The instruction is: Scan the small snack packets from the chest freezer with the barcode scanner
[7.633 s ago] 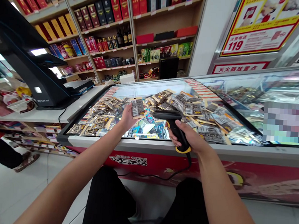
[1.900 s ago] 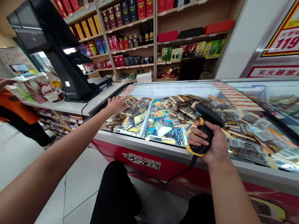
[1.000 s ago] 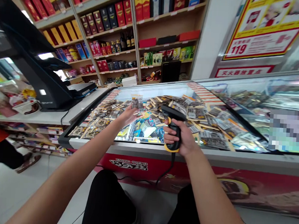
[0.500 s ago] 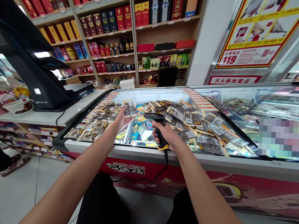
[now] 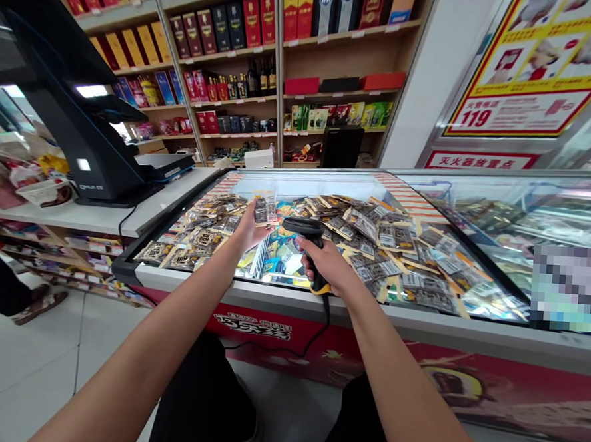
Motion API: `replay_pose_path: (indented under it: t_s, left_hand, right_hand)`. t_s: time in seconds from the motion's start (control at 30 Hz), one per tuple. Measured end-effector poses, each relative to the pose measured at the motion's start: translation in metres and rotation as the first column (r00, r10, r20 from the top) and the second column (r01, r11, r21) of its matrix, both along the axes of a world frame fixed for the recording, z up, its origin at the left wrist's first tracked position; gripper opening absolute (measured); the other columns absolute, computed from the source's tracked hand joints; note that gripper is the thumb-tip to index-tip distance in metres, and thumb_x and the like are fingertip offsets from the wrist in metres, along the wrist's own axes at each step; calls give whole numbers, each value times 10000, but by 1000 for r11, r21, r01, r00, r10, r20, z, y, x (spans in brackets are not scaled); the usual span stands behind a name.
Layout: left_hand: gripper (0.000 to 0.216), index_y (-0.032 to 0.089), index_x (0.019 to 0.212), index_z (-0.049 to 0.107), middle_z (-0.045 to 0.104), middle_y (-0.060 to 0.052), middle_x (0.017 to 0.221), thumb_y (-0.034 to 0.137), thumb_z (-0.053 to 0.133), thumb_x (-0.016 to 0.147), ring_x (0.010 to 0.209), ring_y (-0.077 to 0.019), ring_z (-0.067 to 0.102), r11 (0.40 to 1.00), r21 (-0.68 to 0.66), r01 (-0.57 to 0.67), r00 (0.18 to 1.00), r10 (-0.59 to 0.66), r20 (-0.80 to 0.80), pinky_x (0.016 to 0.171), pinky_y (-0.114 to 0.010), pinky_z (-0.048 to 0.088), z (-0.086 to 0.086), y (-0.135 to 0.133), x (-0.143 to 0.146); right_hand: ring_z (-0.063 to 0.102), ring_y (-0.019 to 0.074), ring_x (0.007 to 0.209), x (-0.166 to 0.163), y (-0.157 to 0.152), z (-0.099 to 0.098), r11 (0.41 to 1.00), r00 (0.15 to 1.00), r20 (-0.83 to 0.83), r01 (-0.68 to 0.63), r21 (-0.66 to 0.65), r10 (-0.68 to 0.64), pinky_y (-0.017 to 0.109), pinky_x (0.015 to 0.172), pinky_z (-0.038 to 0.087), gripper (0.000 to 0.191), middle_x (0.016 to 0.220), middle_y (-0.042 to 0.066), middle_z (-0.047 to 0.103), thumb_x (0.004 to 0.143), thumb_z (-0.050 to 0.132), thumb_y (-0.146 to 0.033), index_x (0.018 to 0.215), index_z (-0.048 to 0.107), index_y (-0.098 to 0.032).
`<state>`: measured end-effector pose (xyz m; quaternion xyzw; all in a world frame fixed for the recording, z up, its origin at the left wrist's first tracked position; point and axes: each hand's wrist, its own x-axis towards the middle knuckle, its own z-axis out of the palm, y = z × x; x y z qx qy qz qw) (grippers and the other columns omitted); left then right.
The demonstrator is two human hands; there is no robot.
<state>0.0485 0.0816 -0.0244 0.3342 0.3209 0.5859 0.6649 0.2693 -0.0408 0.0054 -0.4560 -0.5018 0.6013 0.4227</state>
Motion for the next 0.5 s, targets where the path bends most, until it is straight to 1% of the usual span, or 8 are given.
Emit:
replay_pose_path:
  t_s: [0.07, 0.17, 0.27, 0.33, 0.4, 0.5]
  left_hand:
    - [472, 278, 1237, 700, 761, -95, 1288, 642, 508, 1007, 1294, -292, 680, 1000, -3, 5, 1000, -5, 8, 1007, -425, 563, 0, 0, 0]
    - [458, 298, 1261, 692, 759, -75, 1308, 635, 514, 1006, 1333, -292, 660, 1000, -12, 7, 1000, -7, 13, 1038, -443, 559, 2, -3, 0]
    - [466, 291, 1285, 685, 750, -76, 1336, 627, 515, 1010, 1359, -281, 645, 999, -34, 11, 1000, -10, 12, 1062, -430, 552, 4, -5, 0]
    - [464, 280, 1287, 683, 744, -83, 1351, 616, 512, 1017, 1356, -275, 648, 999, -37, 18, 1000, -18, 21, 1056, -416, 552, 5, -6, 0]
    - [455, 275, 1285, 683, 755, -89, 1323, 605, 507, 1024, 1326, -276, 667, 1000, -23, 17, 999, -16, 29, 1031, -417, 558, 4, -4, 1]
    - [439, 271, 1271, 682, 782, -95, 1229, 594, 514, 1025, 1252, -282, 704, 1000, -19, -19, 999, 20, 33, 983, -420, 568, 2, -2, 2]
  right_hand:
    - [455, 89, 434, 0, -1, 2, 1000, 1000, -4, 4, 1, -4, 207, 355, 399, 417, 592, -19, 527, 860, 855, -518, 832, 570, -215]
    - [448, 90, 423, 1, -2, 5, 1000, 1000, -28, -9, -10, 9, 207, 344, 397, 412, 582, -16, 524, 857, 861, -512, 825, 579, -213]
    - [443, 89, 419, 2, -4, 7, 999, 998, -49, -29, -24, 28, 205, 340, 393, 409, 576, -18, 520, 858, 863, -503, 822, 575, -216]
    - [440, 85, 420, 1, -4, 7, 999, 999, -31, -34, -32, 33, 201, 342, 386, 409, 579, -20, 517, 864, 855, -509, 824, 573, -215]
    - [441, 82, 424, -2, -3, 6, 999, 999, -10, -32, -25, 32, 200, 348, 386, 409, 586, -19, 517, 870, 846, -516, 826, 574, -214]
    - [442, 81, 430, -9, 0, 4, 1000, 1000, -5, -21, -11, 21, 203, 358, 388, 413, 588, -21, 514, 876, 841, -515, 814, 562, -216]
